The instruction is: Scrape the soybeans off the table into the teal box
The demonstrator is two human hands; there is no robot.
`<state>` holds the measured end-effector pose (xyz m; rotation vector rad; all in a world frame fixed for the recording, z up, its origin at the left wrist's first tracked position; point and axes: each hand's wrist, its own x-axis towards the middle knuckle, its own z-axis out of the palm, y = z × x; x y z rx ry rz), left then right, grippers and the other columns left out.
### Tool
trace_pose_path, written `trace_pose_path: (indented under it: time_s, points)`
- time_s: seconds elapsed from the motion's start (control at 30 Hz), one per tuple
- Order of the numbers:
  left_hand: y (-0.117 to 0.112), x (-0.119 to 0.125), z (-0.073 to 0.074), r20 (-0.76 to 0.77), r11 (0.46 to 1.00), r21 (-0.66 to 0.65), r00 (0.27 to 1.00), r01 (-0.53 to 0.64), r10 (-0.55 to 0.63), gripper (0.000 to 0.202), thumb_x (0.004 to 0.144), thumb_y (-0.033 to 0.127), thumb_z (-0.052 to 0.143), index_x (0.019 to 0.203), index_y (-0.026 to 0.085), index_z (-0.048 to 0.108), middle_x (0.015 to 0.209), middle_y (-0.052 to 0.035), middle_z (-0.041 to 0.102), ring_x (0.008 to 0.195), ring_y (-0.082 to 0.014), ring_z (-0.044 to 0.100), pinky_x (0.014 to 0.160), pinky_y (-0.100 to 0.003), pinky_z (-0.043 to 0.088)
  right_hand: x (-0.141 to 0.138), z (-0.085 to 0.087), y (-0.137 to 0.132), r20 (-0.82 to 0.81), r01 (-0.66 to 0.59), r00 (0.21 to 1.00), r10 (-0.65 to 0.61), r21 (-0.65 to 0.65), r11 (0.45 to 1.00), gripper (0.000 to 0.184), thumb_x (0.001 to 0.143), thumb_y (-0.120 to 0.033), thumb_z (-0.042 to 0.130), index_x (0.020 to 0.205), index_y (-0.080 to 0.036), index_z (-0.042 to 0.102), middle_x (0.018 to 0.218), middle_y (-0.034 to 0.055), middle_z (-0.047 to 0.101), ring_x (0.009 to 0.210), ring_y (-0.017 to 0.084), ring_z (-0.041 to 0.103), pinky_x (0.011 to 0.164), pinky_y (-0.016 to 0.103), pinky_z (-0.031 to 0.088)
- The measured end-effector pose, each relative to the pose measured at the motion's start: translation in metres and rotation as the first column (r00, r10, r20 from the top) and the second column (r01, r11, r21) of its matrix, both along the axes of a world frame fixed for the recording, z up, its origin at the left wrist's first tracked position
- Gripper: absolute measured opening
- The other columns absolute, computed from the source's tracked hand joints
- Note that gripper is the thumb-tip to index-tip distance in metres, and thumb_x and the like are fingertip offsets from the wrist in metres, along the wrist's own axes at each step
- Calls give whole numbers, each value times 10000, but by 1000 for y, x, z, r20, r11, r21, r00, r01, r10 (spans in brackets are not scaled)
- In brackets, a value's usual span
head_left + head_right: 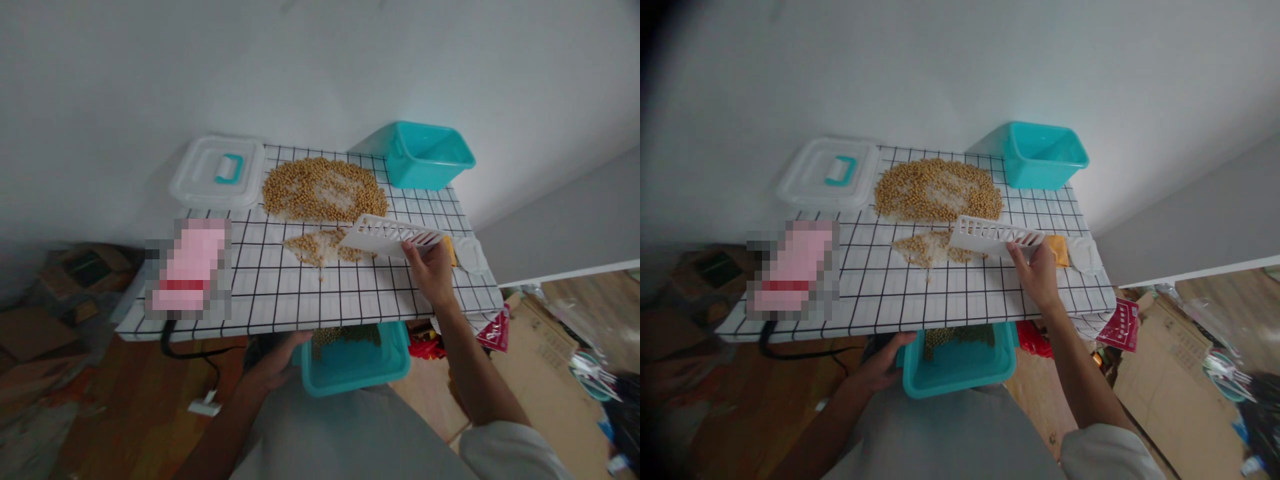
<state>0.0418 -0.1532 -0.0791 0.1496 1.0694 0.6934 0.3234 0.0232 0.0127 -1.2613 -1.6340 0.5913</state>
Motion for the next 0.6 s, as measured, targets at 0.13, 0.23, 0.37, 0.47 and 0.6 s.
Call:
trace_pose_path:
  time_s: [0.13,0.23,0.37,0.47,0.6]
  points:
    - [1,0,3,-4,1000,-21,1000,-4,4,254,811,362,679,994,188,707,867,-67,790,863,-262,722,810,-355,531,-2,0,-2,7,-24,1000,24,-5,1000,256,885,-410,664,1034,-204,638,1006,93,696,939,252,654,869,429,518]
    - [0,0,2,29,1000,-15,1000,-12,13,255,809,364,684,995,190,707,888,-65,793,908,-264,718,823,-355,533,-2,-2,-4,5,-31,999,32,-15,999,249,884,-400,669,1041,-209,638,1008,91,693,937,249,655,874,433,520]
    - [-1,-1,-1,4,1000,-23,1000,-21,21,277,792,366,706,1009,194,706,938,-59,794,910,-258,717,821,-347,532,-1,-3,-9,-16,-43,999,43,-33,999,268,877,-409,674,1057,-215,635,1009,90,696,927,251,658,869,443,528]
    - [0,-1,-3,20,1000,-22,1000,-22,22,254,788,375,706,965,194,714,918,-59,792,924,-265,713,811,-349,533,-1,-2,-12,-26,-68,997,67,-48,997,259,881,-409,667,1049,-214,636,1007,92,699,931,256,660,869,446,530]
    - [-1,0,-2,33,1000,-12,999,-2,3,196,781,388,704,838,201,721,810,-54,781,892,-268,711,797,-351,533,-1,-2,-11,-34,-27,999,26,-29,999,264,877,-419,667,1037,-213,628,998,89,699,934,258,659,859,444,530]
